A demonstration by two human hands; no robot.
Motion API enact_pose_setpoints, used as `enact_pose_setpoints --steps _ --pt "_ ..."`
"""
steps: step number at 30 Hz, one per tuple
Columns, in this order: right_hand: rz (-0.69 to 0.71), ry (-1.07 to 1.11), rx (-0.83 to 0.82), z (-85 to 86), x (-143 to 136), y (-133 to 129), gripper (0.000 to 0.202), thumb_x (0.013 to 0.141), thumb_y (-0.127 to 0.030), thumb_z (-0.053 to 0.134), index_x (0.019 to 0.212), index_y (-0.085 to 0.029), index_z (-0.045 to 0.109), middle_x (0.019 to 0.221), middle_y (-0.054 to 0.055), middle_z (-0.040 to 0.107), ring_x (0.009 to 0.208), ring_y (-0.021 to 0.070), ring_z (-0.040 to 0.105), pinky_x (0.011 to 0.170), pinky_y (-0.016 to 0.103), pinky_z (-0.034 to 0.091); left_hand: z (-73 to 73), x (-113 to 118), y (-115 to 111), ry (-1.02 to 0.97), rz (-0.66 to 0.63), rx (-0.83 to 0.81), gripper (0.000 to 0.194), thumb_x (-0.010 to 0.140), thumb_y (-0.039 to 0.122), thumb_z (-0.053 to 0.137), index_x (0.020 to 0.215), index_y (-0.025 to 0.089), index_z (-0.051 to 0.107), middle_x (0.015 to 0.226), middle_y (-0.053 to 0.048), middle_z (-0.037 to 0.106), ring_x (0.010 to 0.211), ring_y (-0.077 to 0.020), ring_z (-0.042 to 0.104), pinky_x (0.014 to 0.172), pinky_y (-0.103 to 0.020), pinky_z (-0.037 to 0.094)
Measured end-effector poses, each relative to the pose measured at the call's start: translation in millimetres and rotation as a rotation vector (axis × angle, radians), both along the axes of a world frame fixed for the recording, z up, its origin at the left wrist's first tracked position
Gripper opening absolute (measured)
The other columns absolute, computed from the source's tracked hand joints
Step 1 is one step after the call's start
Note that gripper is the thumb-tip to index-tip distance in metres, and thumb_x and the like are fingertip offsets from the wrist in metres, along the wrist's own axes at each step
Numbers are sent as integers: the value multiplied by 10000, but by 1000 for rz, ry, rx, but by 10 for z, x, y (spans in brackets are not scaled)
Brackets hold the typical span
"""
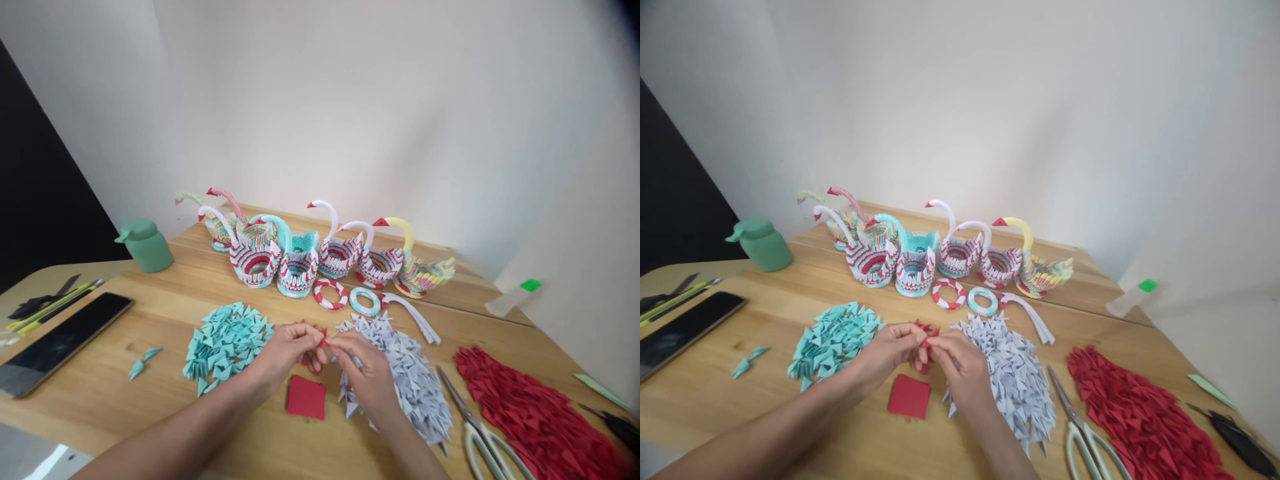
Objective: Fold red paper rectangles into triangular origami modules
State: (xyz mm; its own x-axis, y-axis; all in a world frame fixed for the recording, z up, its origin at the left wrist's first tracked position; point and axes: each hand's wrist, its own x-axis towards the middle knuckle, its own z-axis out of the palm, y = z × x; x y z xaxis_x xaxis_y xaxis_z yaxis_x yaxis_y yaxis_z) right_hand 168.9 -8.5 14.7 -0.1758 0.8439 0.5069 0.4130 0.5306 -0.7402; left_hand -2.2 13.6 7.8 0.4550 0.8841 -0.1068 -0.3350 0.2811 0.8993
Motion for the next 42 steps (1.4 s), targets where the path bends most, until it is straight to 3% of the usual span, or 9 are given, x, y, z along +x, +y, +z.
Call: enact_pose_setpoints --steps 5,8,12,20,25,30,37,42 --pt "-10 -29 91 3 44 15 205 875 -175 556 922 -249 742 844 55 715 780 187 669 704 300 526 -1 -9 -4 -22 -67 9 399 682 451 766 839 96 674 745 -72 705 585 -122 620 593 -248 478" --pt "-32 -35 29 20 58 7 193 876 -209 558 934 -246 739 881 57 723 816 196 675 733 303 530 -18 8 -2 64 34 81 410 625 413 811 848 101 666 680 -49 702 562 -122 609 590 -253 491" --pt "-80 -5 -130 49 74 -10 207 885 -293 556 995 -229 720 952 58 731 849 204 682 744 293 535 15 14 -27 177 126 190 317 688 380 757 839 113 677 715 -56 723 626 -156 648 631 -272 517" --pt "-50 -20 -185 80 57 -22 173 866 -315 582 833 -230 729 748 9 715 709 170 664 693 259 494 72 -38 -90 601 244 711 142 835 251 622 887 212 748 842 -45 763 767 -187 693 715 -246 485" --pt "-26 -6 -233 71 36 -43 181 867 -298 578 764 -219 703 707 -2 689 678 159 638 661 244 465 45 -76 -65 682 310 935 177 872 263 593 939 226 752 814 -56 759 742 -185 688 709 -248 466" --pt "-19 -2 -210 81 32 -47 155 858 -284 596 765 -215 699 708 -3 689 673 156 628 660 239 460 64 -77 -75 662 290 925 192 887 266 571 876 225 758 791 -51 756 734 -184 682 706 -247 462" --pt "-34 -101 -105 100 26 -31 168 879 -295 573 782 -224 691 696 3 660 666 161 611 649 253 450 67 -52 -71 641 233 739 224 890 266 554 782 193 736 731 -29 732 678 -164 647 662 -222 448" --pt "-39 -137 -85 110 33 -40 119 880 -276 575 835 -219 669 738 10 667 695 163 620 664 256 453 101 -40 -87 672 215 807 205 889 253 559 792 191 729 727 -31 728 685 -166 648 677 -228 441"
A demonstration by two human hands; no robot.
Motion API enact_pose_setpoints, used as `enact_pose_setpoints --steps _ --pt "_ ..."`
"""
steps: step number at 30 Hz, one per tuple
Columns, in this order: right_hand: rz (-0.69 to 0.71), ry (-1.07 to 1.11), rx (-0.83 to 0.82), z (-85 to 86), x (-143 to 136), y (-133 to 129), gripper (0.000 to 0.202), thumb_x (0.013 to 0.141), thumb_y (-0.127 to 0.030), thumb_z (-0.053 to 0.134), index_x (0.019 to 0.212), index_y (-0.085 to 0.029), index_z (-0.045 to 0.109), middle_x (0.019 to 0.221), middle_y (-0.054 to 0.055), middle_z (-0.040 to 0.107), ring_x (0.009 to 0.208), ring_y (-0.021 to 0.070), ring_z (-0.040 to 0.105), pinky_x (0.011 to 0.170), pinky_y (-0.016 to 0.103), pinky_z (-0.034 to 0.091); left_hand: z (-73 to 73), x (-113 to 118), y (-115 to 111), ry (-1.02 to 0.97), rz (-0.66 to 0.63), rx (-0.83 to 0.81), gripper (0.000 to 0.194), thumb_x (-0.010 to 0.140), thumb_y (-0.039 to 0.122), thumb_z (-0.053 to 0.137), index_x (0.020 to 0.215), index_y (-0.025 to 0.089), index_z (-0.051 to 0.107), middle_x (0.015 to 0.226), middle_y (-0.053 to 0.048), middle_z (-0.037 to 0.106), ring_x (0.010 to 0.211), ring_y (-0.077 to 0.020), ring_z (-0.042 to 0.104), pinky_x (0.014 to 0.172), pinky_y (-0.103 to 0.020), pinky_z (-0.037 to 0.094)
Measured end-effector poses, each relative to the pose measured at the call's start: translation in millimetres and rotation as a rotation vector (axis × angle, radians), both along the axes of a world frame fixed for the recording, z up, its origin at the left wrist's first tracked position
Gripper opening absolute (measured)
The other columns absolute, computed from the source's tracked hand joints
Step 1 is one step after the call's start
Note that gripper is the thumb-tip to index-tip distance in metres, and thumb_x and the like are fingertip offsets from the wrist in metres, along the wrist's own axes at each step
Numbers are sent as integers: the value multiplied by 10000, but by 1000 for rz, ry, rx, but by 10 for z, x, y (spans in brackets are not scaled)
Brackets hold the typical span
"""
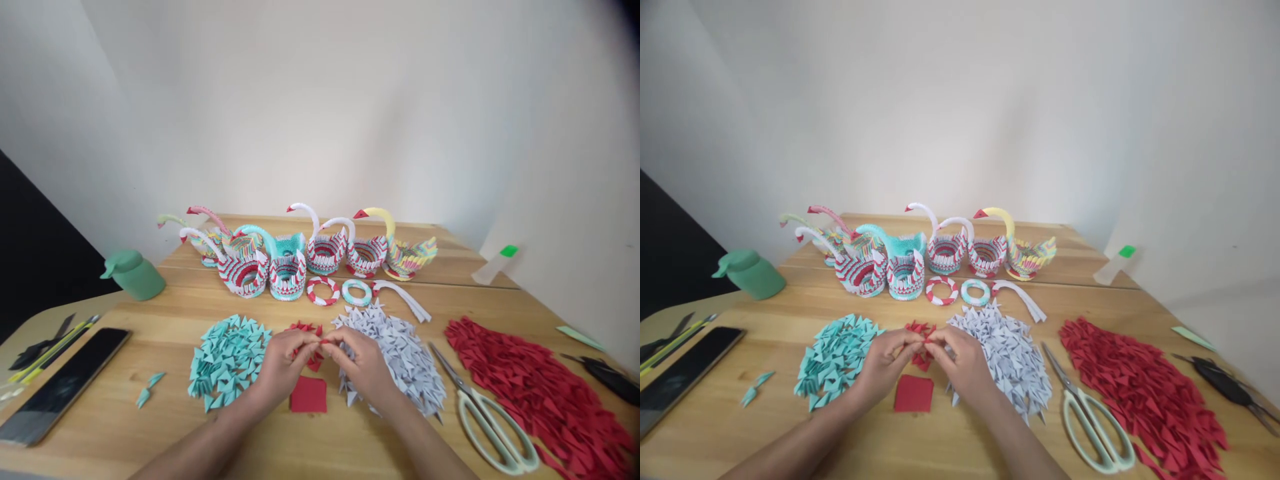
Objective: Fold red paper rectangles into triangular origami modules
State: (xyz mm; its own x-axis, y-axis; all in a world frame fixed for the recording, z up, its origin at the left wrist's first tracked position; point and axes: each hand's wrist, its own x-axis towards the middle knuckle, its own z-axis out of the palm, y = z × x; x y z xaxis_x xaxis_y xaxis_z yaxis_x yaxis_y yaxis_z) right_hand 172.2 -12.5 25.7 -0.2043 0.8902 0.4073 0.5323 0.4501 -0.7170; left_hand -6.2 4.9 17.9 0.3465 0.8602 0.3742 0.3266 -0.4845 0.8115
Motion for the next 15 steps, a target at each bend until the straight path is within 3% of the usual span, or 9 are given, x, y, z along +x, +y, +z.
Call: enact_pose_setpoints --steps 9,15 --pt "26 -67 128 -34 7 19 148 916 -248 527 833 -207 642 726 30 659 677 161 605 647 261 455 -26 3 28 86 1 112 157 885 188 561 848 171 713 763 -49 741 721 -169 677 698 -230 462" --pt "51 -51 257 -57 12 29 142 917 -200 523 828 -197 633 712 37 656 652 153 580 627 266 452 -52 2 19 20 -8 201 146 884 173 562 859 161 706 725 -44 723 673 -155 659 657 -224 460"
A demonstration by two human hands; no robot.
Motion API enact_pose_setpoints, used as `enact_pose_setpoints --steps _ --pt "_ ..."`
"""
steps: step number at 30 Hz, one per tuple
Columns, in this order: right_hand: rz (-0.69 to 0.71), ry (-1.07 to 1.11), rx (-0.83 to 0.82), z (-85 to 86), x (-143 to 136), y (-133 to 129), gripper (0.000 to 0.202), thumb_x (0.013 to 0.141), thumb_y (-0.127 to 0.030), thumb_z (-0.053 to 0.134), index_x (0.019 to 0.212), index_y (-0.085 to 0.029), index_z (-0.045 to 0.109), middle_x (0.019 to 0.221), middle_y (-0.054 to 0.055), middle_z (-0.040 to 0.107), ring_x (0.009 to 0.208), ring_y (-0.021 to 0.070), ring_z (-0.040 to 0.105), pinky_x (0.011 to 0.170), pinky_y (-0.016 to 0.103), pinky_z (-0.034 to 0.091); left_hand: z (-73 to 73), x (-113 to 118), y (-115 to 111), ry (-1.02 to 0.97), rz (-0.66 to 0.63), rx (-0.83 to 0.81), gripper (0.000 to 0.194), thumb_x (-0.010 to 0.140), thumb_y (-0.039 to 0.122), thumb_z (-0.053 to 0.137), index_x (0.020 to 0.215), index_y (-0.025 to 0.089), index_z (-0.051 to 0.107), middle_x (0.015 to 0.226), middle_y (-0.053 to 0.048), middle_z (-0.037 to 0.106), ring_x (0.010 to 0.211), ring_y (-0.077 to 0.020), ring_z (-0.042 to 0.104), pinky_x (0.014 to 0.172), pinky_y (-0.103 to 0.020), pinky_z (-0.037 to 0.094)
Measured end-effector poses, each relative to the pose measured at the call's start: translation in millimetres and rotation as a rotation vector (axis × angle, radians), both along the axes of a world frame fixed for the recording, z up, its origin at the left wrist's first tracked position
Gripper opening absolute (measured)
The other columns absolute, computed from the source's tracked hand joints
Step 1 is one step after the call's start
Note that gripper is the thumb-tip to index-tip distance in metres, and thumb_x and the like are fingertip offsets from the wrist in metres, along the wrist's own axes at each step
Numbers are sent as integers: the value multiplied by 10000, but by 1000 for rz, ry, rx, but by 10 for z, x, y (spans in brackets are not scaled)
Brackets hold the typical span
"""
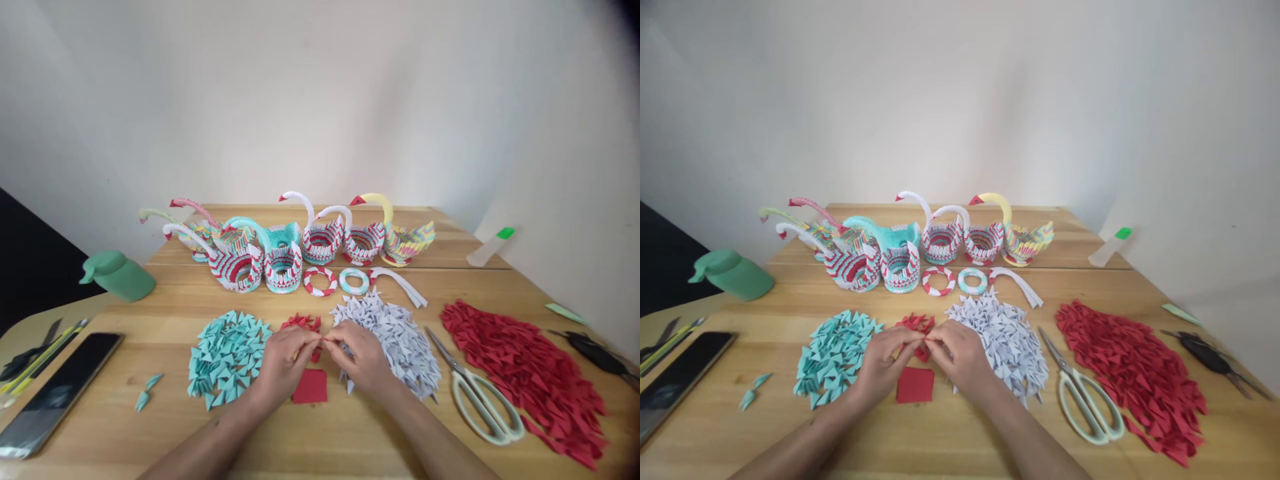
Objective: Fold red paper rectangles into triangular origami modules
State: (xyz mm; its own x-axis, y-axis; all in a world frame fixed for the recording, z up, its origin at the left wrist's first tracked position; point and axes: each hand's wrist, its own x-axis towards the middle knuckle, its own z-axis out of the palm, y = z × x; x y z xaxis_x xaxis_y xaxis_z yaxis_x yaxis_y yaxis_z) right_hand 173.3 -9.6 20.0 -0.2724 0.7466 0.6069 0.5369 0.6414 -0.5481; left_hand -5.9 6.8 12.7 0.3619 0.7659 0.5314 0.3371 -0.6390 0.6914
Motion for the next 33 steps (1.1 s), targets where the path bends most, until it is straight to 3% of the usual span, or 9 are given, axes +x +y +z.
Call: enact_pose_setpoints --steps 6,13,17,20,23,33 --pt "47 66 -6 -2 52 32 145 946 -234 520 982 -202 657 822 52 701 749 155 631 686 260 486 -25 -39 15 -77 29 -78 153 883 173 568 867 181 720 776 -42 734 716 -162 661 699 -238 467" --pt "59 86 -22 24 60 39 148 946 -239 528 886 -199 658 745 26 675 685 133 610 652 241 471 -43 -54 32 -209 9 -251 134 840 193 625 853 203 759 819 -48 750 775 -184 672 743 -253 478" --pt "44 68 39 44 45 18 133 932 -190 534 857 -192 643 721 30 661 665 135 594 636 248 466 -35 -19 32 -442 -45 -574 124 784 286 703 844 192 757 764 -50 742 685 -174 653 680 -262 481" --pt "30 33 108 45 42 10 117 918 -149 538 864 -184 635 726 40 661 669 139 589 635 254 467 -49 23 29 -687 -212 -898 267 754 396 729 899 172 741 730 -50 723 598 -148 620 604 -255 467" --pt "40 -35 175 35 42 14 121 913 -119 530 900 -181 633 746 49 668 682 146 588 635 262 474 -77 61 20 -841 -331 -1100 304 726 401 760 880 140 740 691 -44 694 558 -117 591 565 -227 436" --pt "24 -168 260 -49 28 40 167 935 -133 500 962 -177 658 820 70 710 759 174 622 686 301 503 -107 41 21 -935 -338 -1296 235 685 281 811 843 124 737 680 -29 663 544 -90 565 537 -203 417"
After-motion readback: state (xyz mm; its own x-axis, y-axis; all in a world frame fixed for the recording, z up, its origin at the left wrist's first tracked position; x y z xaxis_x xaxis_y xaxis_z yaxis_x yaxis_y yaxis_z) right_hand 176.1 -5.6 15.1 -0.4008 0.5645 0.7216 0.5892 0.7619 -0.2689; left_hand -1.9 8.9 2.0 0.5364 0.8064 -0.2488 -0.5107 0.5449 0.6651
